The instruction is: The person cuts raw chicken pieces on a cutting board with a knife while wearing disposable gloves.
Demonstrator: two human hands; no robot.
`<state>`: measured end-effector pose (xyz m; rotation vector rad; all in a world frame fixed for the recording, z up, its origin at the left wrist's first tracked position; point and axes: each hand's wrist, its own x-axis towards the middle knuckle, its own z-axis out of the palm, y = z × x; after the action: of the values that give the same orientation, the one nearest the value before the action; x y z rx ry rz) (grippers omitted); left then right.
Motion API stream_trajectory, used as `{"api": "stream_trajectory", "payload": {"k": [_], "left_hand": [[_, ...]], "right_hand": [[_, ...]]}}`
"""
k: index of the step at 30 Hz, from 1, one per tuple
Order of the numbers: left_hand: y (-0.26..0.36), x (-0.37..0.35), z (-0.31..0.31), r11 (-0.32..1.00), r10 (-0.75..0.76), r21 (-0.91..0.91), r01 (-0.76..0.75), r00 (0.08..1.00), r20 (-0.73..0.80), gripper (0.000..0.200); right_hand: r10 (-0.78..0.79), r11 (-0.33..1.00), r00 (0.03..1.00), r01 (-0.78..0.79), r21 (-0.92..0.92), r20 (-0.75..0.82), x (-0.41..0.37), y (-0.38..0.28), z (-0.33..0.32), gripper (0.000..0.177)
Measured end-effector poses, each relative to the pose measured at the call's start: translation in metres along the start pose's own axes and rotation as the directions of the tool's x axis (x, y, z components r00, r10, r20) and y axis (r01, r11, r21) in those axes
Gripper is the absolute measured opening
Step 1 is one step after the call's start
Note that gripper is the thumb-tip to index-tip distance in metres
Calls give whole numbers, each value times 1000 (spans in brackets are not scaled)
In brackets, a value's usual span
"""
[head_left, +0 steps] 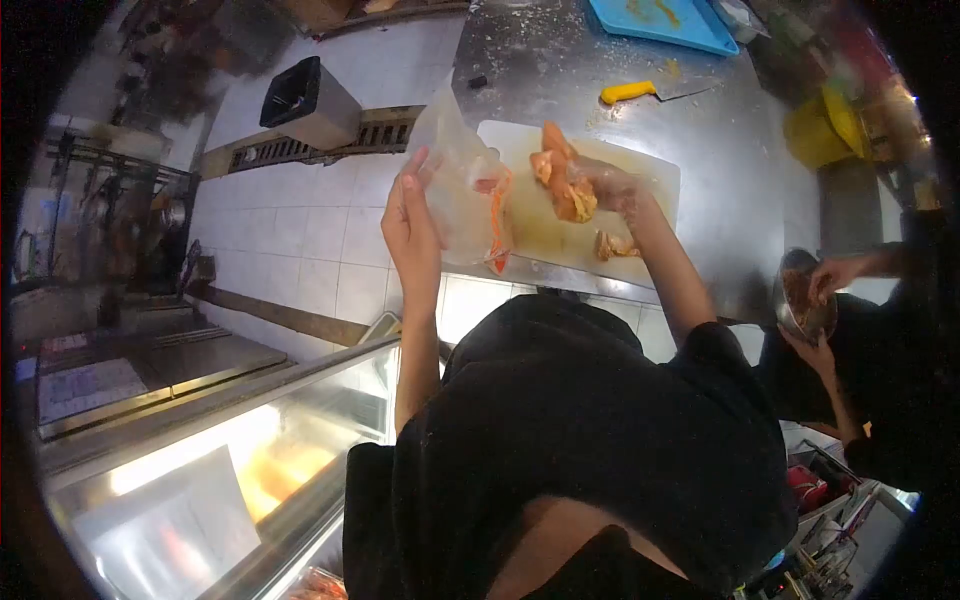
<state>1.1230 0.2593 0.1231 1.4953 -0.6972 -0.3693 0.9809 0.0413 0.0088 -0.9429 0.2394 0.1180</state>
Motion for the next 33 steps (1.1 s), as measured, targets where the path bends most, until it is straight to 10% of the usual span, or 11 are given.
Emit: {"api": "stream_trajectory", "payload": {"k": [6, 8, 12, 13, 14, 15, 18, 23, 26, 30, 33], "left_hand": [[-1, -14, 6, 973, 33, 222, -58, 993, 114, 36], [1, -23, 8, 945, 79, 298, -132, 980, 185, 35], [-3, -37, 15, 938, 80, 318, -135, 980, 182, 34], [-4, -37, 13, 949, 66, 297, -108, 987, 148, 35], [-5, -35, 12, 958, 56, 273, -85, 992, 112, 35], [-6, -35, 11, 967, 41, 248, -59, 996, 79, 35], [-8, -39, 16, 939, 13, 341, -41, 996, 84, 39], [0, -33, 22, 985, -36, 166, 40, 999, -31, 43], [-1, -25, 18, 987, 1, 162, 3, 1000, -21, 45], [6, -24, 15, 990, -57, 118, 75, 988, -143, 43], [-7, -35, -18, 955, 56, 295, 21, 966, -252, 43]], "right_hand": [[156, 982, 988, -155, 106, 0, 24, -11, 92, 36], [122, 869, 992, -125, 479, 39, 80, 33, 55, 39], [-220, 677, 965, 258, 690, -145, 113, 59, 51, 25], [-392, 901, 891, 422, 99, -232, 101, 51, 65, 21], [-566, 743, 802, 398, -538, -190, 82, 28, 90, 17], [-671, 274, 740, 189, -943, -47, 69, 17, 105, 14], [-347, 743, 777, -113, -659, -525, 113, 40, 96, 16], [-217, 535, 957, -47, -843, -191, 64, 7, 99, 40], [-467, 382, 882, 260, -887, 57, 57, 10, 82, 51], [-496, 556, 863, 399, -729, 94, 15, 9, 75, 56], [-280, 931, 955, 294, -218, 93, -36, -12, 70, 66]]}}
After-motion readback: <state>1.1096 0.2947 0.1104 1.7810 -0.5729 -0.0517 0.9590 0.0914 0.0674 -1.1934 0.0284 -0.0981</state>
